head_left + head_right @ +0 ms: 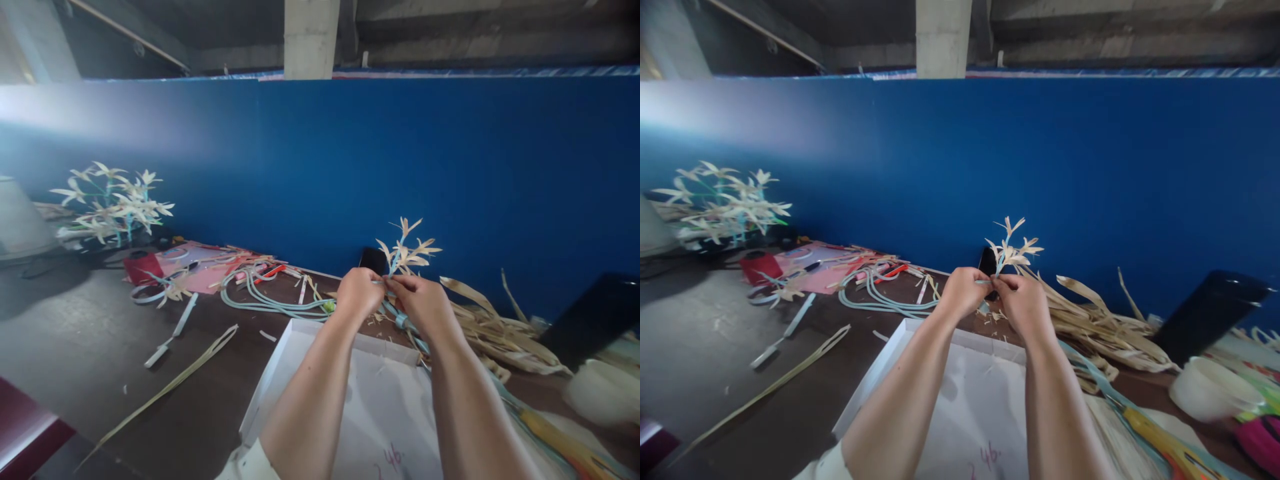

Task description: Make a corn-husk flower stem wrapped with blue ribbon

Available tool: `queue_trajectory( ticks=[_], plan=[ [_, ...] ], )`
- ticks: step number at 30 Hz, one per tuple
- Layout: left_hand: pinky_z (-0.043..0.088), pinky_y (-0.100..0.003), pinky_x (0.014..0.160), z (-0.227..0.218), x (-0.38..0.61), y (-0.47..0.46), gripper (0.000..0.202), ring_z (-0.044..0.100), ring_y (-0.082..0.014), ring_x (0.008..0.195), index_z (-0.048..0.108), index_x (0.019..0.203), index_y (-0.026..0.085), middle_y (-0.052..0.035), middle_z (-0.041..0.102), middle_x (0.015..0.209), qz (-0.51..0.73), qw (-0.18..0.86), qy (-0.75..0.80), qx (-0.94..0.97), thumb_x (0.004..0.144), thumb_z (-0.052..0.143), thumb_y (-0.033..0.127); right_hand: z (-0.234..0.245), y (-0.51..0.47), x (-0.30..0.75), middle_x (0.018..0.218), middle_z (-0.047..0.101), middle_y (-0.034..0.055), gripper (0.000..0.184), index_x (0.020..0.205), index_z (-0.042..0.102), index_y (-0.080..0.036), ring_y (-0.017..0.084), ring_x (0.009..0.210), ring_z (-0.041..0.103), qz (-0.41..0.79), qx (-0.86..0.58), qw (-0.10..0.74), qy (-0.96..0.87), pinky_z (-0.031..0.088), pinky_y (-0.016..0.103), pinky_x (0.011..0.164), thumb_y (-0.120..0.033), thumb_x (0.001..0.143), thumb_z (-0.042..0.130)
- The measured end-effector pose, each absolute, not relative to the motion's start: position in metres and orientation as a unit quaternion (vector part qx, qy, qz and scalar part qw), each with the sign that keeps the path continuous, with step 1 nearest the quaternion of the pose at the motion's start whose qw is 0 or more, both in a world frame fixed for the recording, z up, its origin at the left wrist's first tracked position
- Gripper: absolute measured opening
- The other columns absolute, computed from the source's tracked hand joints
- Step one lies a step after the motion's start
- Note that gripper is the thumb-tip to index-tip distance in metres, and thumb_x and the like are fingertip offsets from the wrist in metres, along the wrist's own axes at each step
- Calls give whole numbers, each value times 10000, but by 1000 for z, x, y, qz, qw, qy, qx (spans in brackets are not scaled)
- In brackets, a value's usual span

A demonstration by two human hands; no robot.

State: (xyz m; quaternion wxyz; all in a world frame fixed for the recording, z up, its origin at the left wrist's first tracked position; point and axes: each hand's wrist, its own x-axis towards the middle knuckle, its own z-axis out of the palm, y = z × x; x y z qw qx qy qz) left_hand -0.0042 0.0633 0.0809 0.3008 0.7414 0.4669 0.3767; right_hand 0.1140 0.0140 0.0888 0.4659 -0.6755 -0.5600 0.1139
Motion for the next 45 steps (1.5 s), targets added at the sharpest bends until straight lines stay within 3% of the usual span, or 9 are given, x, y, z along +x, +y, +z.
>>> queue_trajectory(
  ticks=[10, 15, 24, 35, 45],
  plan=[
    [437, -249, 678, 78, -2, 64, 268, 621, -177, 761, 709, 891, 194, -68, 704, 813, 382, 304, 472, 735, 751, 569, 375, 84, 19, 114, 489, 609, 21, 363, 909, 711, -147, 164, 436, 535, 157, -678, 498, -517, 371, 256, 457, -424, 713, 581],
    [430, -236, 665, 79, -2, 63, 234, 604, -157, 728, 707, 816, 178, -61, 702, 799, 389, 319, 452, 737, 771, 530, 325, 82, 20, 118, 454, 556, -9, 343, 855, 713, -156, 138, 408, 478, 129, -684, 493, -522, 324, 244, 431, -435, 700, 589],
    [417, -257, 728, 84, -5, 60, 227, 604, -179, 811, 703, 871, 202, -71, 699, 883, 371, 286, 469, 749, 772, 550, 336, 81, 20, 118, 388, 434, -39, 352, 727, 699, -140, 110, 406, 356, 79, -683, 483, -543, 292, 255, 460, -465, 699, 568],
    [419, -275, 767, 88, -7, 49, 203, 589, -206, 906, 674, 889, 200, -88, 652, 1004, 369, 169, 483, 776, 809, 502, 273, 84, 19, 116, 465, 514, -13, 312, 701, 684, -156, 123, 437, 412, 79, -694, 448, -558, 282, 247, 444, -432, 675, 540],
    [432, -254, 711, 86, -7, 59, 203, 610, -180, 788, 705, 822, 204, -64, 704, 856, 376, 279, 464, 752, 755, 552, 319, 81, 22, 120, 447, 497, -23, 308, 715, 698, -165, 128, 456, 415, 76, -690, 473, -543, 305, 261, 488, -446, 687, 575]
  ],
)
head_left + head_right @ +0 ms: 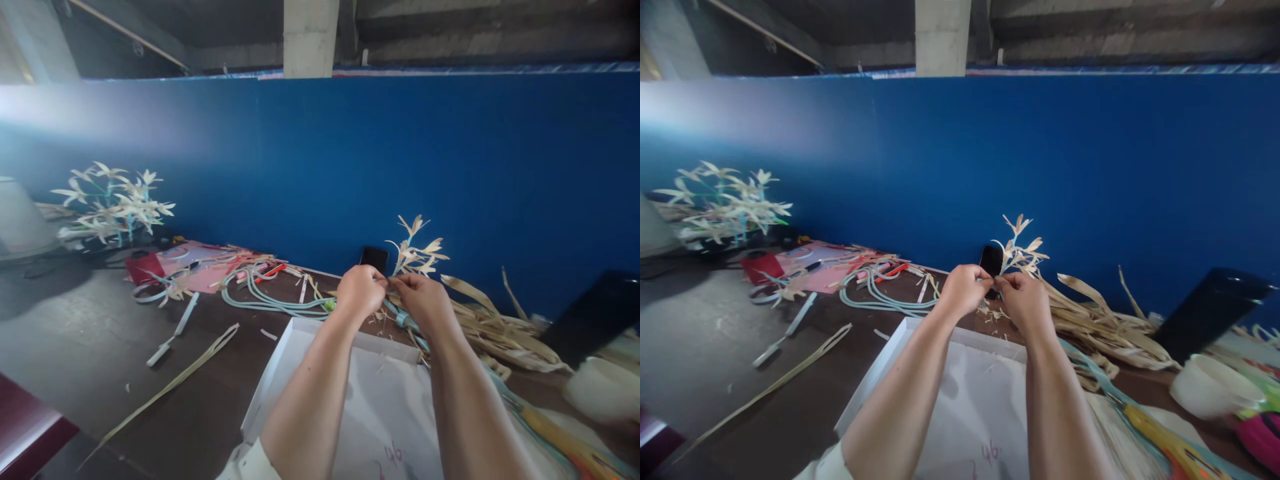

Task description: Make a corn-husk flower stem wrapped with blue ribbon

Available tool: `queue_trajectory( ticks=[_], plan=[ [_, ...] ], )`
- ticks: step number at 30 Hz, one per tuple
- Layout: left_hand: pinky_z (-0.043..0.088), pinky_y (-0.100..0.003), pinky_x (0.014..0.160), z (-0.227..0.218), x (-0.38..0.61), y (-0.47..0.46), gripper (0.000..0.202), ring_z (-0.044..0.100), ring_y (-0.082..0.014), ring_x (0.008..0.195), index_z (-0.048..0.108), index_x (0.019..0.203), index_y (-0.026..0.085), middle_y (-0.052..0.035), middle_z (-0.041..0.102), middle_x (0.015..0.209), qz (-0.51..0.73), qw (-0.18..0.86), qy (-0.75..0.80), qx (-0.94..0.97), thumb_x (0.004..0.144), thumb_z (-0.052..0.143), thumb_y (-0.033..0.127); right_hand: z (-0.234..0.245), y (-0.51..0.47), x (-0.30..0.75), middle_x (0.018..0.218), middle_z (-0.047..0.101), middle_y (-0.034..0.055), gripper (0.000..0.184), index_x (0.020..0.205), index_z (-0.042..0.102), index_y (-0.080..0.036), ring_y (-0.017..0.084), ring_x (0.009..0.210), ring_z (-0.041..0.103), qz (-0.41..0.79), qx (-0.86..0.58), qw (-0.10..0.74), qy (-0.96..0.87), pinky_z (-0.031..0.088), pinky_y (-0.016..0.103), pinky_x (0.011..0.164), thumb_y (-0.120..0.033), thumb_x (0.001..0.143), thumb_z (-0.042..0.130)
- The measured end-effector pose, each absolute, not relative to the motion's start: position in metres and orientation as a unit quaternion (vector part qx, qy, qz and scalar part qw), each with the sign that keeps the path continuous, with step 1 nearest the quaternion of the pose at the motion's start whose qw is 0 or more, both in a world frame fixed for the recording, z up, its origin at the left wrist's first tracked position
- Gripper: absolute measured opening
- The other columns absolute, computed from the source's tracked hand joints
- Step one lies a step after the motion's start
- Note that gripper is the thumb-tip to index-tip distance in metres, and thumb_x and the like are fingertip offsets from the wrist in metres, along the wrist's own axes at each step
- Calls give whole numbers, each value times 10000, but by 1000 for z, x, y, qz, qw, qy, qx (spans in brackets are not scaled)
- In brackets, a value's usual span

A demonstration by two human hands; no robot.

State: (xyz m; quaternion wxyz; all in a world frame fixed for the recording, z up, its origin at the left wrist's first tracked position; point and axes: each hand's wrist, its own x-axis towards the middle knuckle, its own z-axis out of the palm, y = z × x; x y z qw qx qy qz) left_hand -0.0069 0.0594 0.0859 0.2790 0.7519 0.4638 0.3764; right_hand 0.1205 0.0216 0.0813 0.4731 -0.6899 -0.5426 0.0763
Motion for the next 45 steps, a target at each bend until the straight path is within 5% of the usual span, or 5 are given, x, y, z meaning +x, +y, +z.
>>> queue_trajectory(
  ticks=[13, 32, 45],
  plan=[
    [436, -231, 622, 85, -9, 64, 189, 585, -136, 647, 712, 755, 170, -42, 689, 723, 393, 387, 438, 710, 701, 584, 299, 87, 17, 118, 521, 565, -6, 301, 702, 685, -156, 132, 498, 465, 115, -680, 499, -525, 329, 253, 492, -448, 654, 625],
    [388, -190, 522, 84, -11, 63, 252, 513, -83, 541, 713, 834, 119, -34, 647, 664, 408, 515, 384, 648, 618, 680, 244, 76, 24, 122, 433, 408, -68, 377, 745, 626, -153, 60, 399, 299, 282, -589, 590, -475, 203, 202, 378, -465, 571, 744],
    [377, -221, 532, 82, -6, 62, 277, 511, -112, 535, 724, 767, 140, -21, 595, 573, 398, 417, 422, 700, 672, 664, 393, 74, 27, 124, 416, 390, -75, 357, 705, 602, -163, 64, 392, 309, 298, -570, 604, -470, 211, 209, 374, -452, 562, 755]
  ],
)
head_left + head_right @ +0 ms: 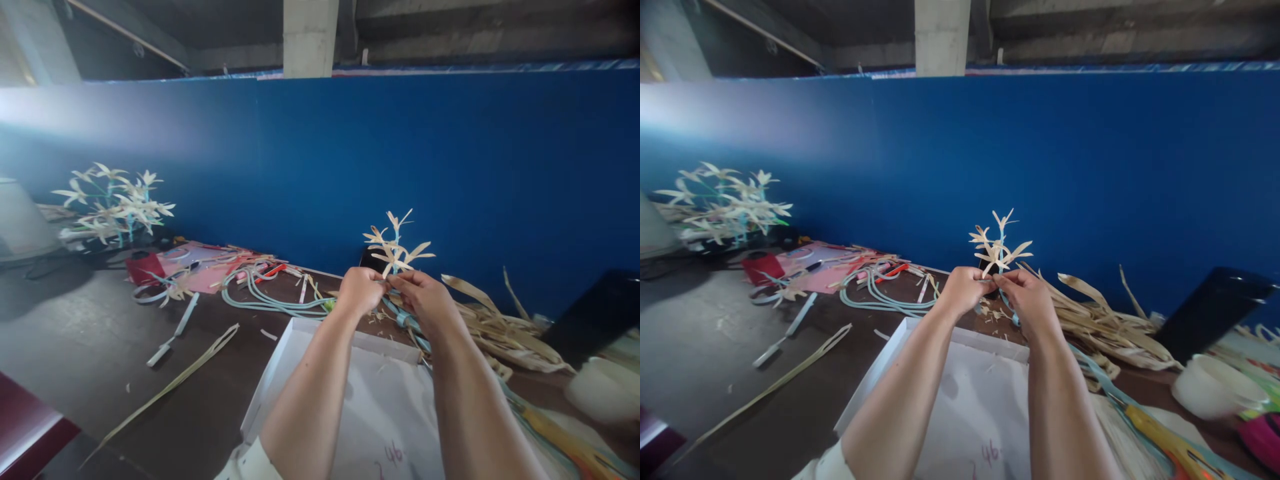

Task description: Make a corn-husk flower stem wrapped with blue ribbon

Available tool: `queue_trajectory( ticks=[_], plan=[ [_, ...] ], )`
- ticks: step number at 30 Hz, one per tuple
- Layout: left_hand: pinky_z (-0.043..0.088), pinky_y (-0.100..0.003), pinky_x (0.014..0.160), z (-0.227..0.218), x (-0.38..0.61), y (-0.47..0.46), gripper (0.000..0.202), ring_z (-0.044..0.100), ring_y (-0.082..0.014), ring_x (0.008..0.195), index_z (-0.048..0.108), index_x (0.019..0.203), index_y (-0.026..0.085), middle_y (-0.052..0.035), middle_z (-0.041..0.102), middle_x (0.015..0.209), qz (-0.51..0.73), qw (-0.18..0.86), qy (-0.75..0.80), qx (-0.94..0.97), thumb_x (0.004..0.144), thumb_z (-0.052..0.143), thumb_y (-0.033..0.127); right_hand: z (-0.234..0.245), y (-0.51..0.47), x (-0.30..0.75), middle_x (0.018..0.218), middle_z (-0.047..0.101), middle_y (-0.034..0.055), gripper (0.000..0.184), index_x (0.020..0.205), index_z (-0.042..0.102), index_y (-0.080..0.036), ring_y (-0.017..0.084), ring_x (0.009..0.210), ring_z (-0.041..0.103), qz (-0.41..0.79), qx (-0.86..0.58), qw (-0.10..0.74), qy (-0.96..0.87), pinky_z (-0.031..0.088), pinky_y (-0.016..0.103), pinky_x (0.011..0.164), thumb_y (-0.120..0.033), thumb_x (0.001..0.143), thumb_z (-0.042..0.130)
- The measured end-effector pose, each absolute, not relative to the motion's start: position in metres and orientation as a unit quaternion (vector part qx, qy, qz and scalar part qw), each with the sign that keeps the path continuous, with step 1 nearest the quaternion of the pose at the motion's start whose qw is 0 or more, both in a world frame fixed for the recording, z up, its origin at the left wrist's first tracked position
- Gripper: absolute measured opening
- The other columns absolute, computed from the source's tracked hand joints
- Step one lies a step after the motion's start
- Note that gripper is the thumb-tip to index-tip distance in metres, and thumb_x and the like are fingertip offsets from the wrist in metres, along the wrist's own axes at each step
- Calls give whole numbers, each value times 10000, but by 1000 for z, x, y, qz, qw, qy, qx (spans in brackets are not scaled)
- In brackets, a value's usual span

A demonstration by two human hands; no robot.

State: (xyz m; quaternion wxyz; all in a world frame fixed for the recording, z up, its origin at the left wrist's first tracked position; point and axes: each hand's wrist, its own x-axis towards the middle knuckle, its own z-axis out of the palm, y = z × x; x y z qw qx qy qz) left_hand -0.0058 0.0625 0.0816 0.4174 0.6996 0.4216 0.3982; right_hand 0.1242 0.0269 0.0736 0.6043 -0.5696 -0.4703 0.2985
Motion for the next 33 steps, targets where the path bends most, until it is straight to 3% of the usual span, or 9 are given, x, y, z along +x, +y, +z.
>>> queue_trajectory(
  ticks=[8, 12, 18, 24, 30, 33],
  plan=[
    [405, -224, 548, 79, -5, 67, 211, 547, -124, 558, 712, 763, 157, -40, 650, 645, 398, 419, 438, 689, 667, 642, 331, 75, 26, 125, 440, 389, -68, 331, 658, 545, -185, 65, 396, 297, 342, -560, 574, -491, 195, 215, 380, -475, 624, 702],
    [397, -226, 546, 78, -5, 69, 208, 547, -127, 566, 703, 758, 151, -39, 640, 623, 403, 420, 438, 685, 665, 638, 325, 79, 23, 122, 445, 388, -73, 335, 724, 579, -181, 65, 401, 302, 358, -550, 574, -490, 193, 206, 383, -465, 611, 715],
    [397, -224, 556, 78, -6, 68, 212, 546, -122, 582, 703, 757, 142, -35, 637, 628, 406, 427, 432, 683, 665, 640, 322, 78, 23, 122, 451, 475, -53, 341, 788, 608, -184, 103, 405, 412, 265, -587, 568, -513, 280, 227, 408, -462, 614, 699],
    [412, -215, 588, 77, -6, 68, 211, 548, -109, 608, 711, 777, 132, -33, 661, 679, 419, 447, 399, 682, 690, 620, 302, 77, 23, 127, 442, 518, -30, 258, 736, 632, -174, 124, 427, 451, 119, -627, 527, -561, 336, 255, 468, -426, 682, 640],
    [430, -221, 612, 81, -5, 68, 204, 579, -126, 649, 715, 802, 135, -45, 685, 731, 439, 413, 419, 679, 704, 606, 276, 72, 29, 129, 622, 627, 19, 298, 845, 659, -178, 134, 487, 496, 111, -622, 533, -564, 362, 263, 489, -430, 689, 632],
    [447, -226, 650, 82, -5, 68, 195, 596, -132, 680, 717, 799, 141, -47, 694, 758, 447, 404, 421, 678, 711, 598, 268, 73, 29, 128, 621, 620, 14, 299, 866, 665, -187, 134, 486, 495, 125, -613, 541, -562, 355, 259, 477, -428, 691, 634]
  ],
)
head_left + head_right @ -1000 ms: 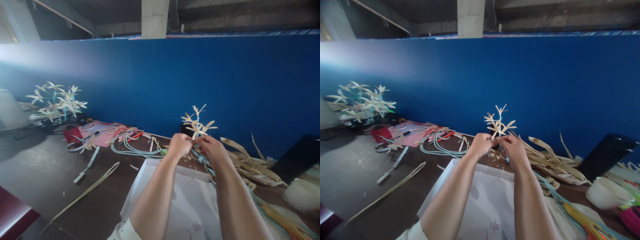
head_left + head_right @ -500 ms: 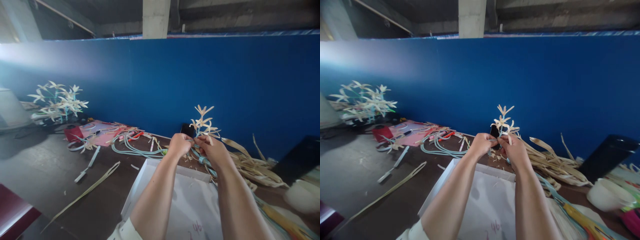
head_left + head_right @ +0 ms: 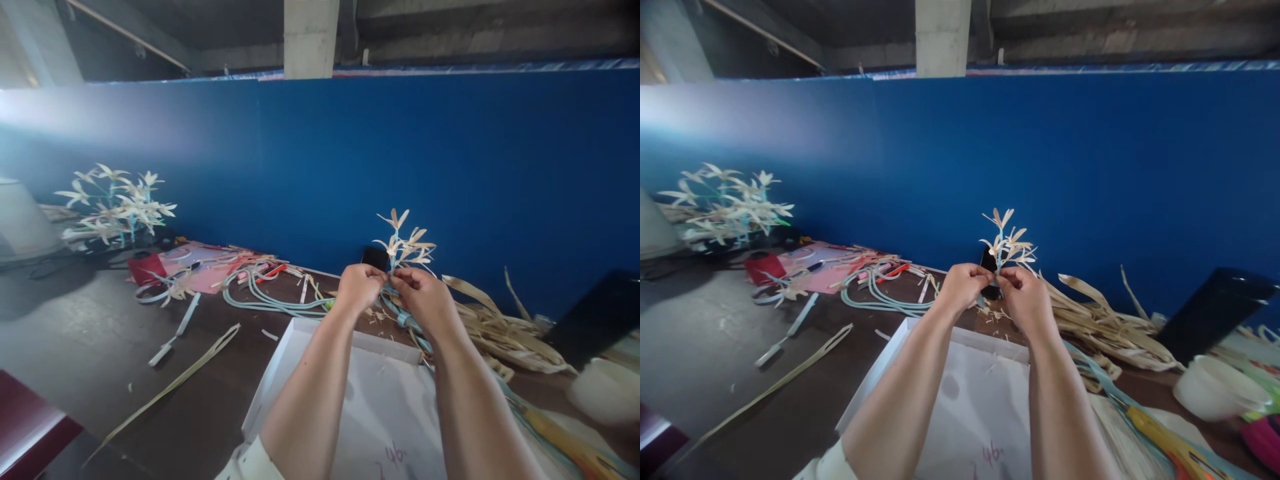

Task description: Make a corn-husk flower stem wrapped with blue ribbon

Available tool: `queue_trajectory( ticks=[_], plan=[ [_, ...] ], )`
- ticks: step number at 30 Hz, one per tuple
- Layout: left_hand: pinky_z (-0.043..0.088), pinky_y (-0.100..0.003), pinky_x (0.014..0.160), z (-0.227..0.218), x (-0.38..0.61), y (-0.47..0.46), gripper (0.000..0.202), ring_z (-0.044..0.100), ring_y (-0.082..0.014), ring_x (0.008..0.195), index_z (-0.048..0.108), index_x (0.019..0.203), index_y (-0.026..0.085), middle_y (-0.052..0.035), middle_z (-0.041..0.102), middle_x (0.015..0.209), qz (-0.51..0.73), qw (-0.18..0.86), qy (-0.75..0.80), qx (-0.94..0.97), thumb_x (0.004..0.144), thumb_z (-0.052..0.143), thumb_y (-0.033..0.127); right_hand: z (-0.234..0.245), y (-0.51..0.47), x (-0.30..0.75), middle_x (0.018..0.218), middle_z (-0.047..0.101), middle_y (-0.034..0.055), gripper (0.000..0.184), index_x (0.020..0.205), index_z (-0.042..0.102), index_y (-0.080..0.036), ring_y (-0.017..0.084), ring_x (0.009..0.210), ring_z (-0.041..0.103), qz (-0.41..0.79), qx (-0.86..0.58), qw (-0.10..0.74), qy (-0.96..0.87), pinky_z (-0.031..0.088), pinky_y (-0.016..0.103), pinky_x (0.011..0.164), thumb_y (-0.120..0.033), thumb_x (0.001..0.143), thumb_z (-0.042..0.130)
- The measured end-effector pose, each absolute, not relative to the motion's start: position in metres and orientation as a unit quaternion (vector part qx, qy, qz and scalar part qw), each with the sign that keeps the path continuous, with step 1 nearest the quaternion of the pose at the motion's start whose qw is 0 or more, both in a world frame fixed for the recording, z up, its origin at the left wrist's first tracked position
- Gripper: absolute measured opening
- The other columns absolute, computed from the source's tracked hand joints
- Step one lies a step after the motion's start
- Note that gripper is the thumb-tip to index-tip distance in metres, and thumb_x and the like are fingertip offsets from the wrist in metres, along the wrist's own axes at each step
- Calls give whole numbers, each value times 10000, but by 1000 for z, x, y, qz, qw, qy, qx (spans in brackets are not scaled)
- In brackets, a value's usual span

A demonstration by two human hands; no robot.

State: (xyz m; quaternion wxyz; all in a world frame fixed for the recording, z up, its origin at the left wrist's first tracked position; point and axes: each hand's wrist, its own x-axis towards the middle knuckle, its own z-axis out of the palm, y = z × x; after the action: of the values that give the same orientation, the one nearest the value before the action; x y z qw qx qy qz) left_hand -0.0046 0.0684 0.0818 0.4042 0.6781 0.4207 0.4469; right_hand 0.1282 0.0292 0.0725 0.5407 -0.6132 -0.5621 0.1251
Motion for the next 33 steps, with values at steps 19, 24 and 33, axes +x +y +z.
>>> queue_trajectory(
  ticks=[19, 24, 33],
  plan=[
    [415, -225, 588, 83, -7, 63, 216, 565, -128, 601, 717, 763, 168, -43, 670, 673, 411, 347, 428, 726, 729, 570, 323, 77, 26, 119, 557, 603, 0, 291, 850, 680, -169, 129, 436, 510, 160, -630, 562, -512, 364, 243, 419, -394, 671, 631],
    [403, -218, 556, 82, -7, 62, 219, 553, -125, 577, 713, 744, 173, -34, 654, 636, 409, 345, 427, 729, 734, 558, 327, 84, 19, 115, 485, 561, -10, 319, 889, 720, -147, 125, 436, 465, 106, -661, 524, -526, 337, 253, 445, -365, 693, 595],
    [432, -222, 615, 83, -7, 62, 211, 586, -140, 659, 719, 773, 168, -51, 682, 710, 421, 340, 426, 725, 733, 571, 313, 78, 25, 121, 447, 520, -8, 282, 784, 702, -163, 146, 474, 483, 84, -649, 532, -538, 350, 260, 469, -417, 691, 621]
  ],
)
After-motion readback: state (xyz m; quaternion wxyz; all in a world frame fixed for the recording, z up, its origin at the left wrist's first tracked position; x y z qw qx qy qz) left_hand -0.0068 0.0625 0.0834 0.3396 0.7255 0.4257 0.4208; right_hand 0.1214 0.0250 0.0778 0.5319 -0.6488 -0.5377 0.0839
